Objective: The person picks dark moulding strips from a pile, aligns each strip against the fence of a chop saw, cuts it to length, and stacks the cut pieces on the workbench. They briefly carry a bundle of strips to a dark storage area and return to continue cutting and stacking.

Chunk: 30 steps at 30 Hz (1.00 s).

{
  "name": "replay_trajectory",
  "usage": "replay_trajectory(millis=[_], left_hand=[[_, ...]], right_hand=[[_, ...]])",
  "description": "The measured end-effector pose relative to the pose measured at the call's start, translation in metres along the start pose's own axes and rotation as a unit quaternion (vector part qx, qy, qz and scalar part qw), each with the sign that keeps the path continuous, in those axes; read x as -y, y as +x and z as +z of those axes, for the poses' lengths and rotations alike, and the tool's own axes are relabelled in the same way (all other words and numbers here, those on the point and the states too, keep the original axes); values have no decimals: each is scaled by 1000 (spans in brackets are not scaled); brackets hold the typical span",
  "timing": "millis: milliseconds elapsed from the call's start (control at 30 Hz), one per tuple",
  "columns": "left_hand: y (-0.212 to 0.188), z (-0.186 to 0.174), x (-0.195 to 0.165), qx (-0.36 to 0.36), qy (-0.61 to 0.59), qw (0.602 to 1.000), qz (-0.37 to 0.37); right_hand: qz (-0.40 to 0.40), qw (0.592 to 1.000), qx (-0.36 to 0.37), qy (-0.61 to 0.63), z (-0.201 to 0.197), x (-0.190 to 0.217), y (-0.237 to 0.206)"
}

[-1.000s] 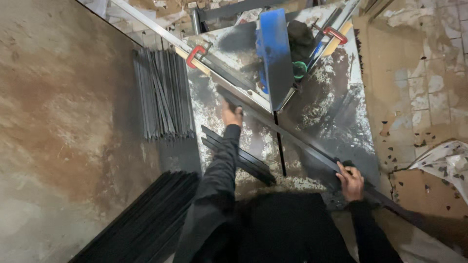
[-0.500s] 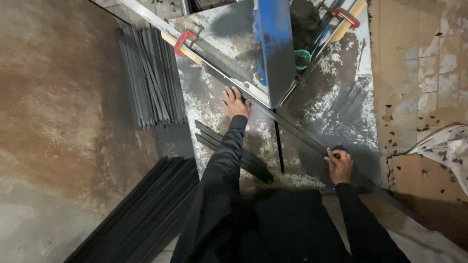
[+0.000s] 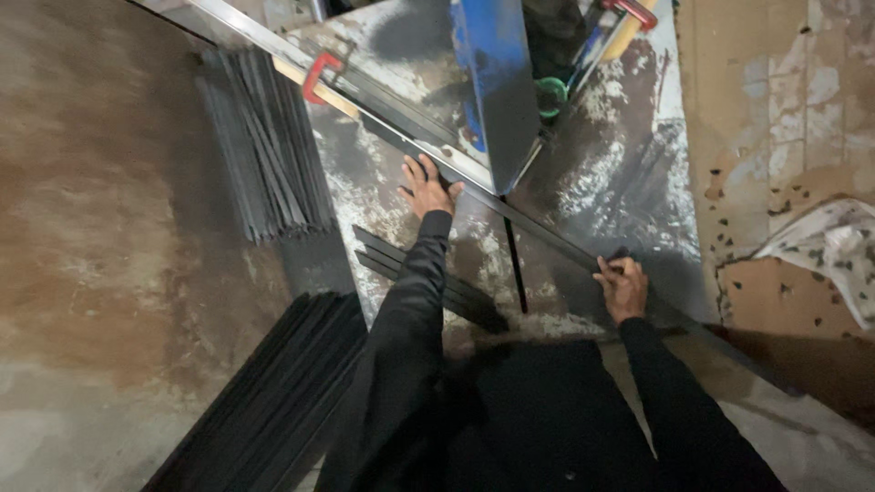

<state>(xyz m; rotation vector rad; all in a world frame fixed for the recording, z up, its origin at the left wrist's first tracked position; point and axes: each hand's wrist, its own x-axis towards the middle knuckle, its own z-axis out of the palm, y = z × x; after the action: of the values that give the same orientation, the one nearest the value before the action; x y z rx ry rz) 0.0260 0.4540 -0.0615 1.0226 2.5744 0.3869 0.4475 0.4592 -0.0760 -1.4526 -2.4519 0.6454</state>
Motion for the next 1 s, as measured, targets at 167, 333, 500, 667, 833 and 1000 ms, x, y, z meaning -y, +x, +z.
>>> replay_trajectory(millis=[167,333,500,667,833,1000], left_hand=[[8,6,3,17,25,999,-20],[38,3,-1,28,59,997,-41],[84,-13,-15,53,82,994,-53],[116,-38,-26,86,117,988,-43],[116,-50,-10,75,150,985,43],[66,-36,32,37,113,984,135]], right_hand=[[-12,999,-29,-26,-19,-23,-27],[-3,997,-73,3,-39,-41,-34],[19,998,-54,-1,-32,-42,8],[14,997,-71,35,-37,-44,40],[38,997,-52,-51,-64,-59,22],[3,995,-14,-102,-77,-62,-11]])
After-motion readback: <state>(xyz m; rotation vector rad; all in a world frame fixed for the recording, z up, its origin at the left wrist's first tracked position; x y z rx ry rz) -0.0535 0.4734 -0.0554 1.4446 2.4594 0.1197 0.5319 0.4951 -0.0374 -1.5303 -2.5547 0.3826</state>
